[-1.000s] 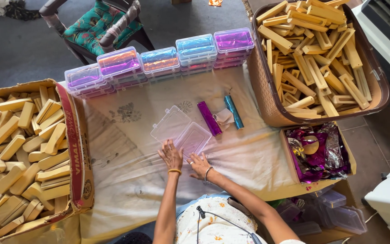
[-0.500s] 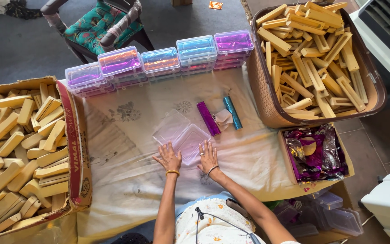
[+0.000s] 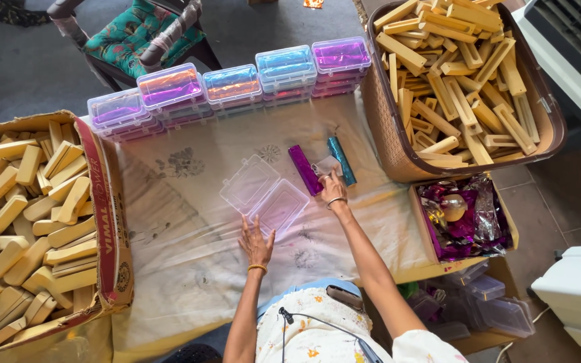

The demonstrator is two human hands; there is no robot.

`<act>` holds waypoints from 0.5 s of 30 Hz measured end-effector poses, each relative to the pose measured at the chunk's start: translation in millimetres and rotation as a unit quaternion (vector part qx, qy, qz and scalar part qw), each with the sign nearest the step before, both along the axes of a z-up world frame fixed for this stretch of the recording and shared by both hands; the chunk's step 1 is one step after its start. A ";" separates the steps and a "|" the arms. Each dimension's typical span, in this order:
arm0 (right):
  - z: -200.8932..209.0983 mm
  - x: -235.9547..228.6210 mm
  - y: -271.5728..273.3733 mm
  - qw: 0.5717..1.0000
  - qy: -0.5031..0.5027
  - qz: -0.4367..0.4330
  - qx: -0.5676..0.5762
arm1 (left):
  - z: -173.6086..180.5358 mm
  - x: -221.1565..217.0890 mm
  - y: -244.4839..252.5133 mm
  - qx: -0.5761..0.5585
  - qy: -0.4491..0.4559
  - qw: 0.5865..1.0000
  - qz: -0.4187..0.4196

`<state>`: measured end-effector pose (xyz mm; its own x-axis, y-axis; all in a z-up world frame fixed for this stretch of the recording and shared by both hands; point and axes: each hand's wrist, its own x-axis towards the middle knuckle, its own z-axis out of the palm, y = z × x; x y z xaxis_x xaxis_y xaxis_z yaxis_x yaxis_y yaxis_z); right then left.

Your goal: Wrapping small wooden blocks in foil and decorative plastic wrap and cleaning them with a cloth.

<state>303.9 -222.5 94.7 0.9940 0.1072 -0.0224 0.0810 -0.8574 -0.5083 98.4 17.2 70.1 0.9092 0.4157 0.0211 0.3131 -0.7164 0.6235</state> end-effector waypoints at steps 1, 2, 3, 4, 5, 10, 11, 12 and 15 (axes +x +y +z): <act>-28.8 11.0 -8.4 1.000 -0.001 0.000 0.000 | -0.7 1.1 0.6 0.000 -0.001 1.000 0.000; -57.4 22.7 -15.7 0.998 -0.005 0.015 0.066 | -1.1 2.5 2.0 -0.012 0.003 1.000 0.002; -85.8 34.9 -22.9 0.991 -0.008 0.031 0.131 | -1.4 4.1 3.6 -0.024 0.008 1.000 0.005; -84.5 33.9 -22.5 0.991 -0.009 0.032 0.131 | 0.2 4.1 3.8 -0.024 0.007 1.000 0.005; -83.2 33.1 -22.1 0.990 -0.072 0.041 0.118 | 1.7 4.2 4.1 -0.021 0.014 1.000 0.006; -51.5 25.1 -13.6 0.999 -0.014 0.030 0.006 | 3.1 3.2 4.9 -0.017 0.014 1.000 0.002; -70.3 30.8 -16.8 0.997 0.024 0.057 -0.048 | 2.6 2.0 5.1 -0.008 0.012 1.000 0.000; -88.7 37.9 -18.7 0.989 0.062 0.085 -0.101 | 2.6 2.1 6.4 0.001 0.009 1.000 -0.002; -108.2 44.0 -22.4 0.993 0.019 0.120 -0.001 | 5.2 0.7 10.3 0.010 0.016 1.000 -0.015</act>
<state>347.9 -244.9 -13.5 0.9381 0.3413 -0.0590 0.2647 -0.8164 -0.5132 99.1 27.4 75.3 0.9218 0.3875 0.0002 0.3103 -0.7383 0.5989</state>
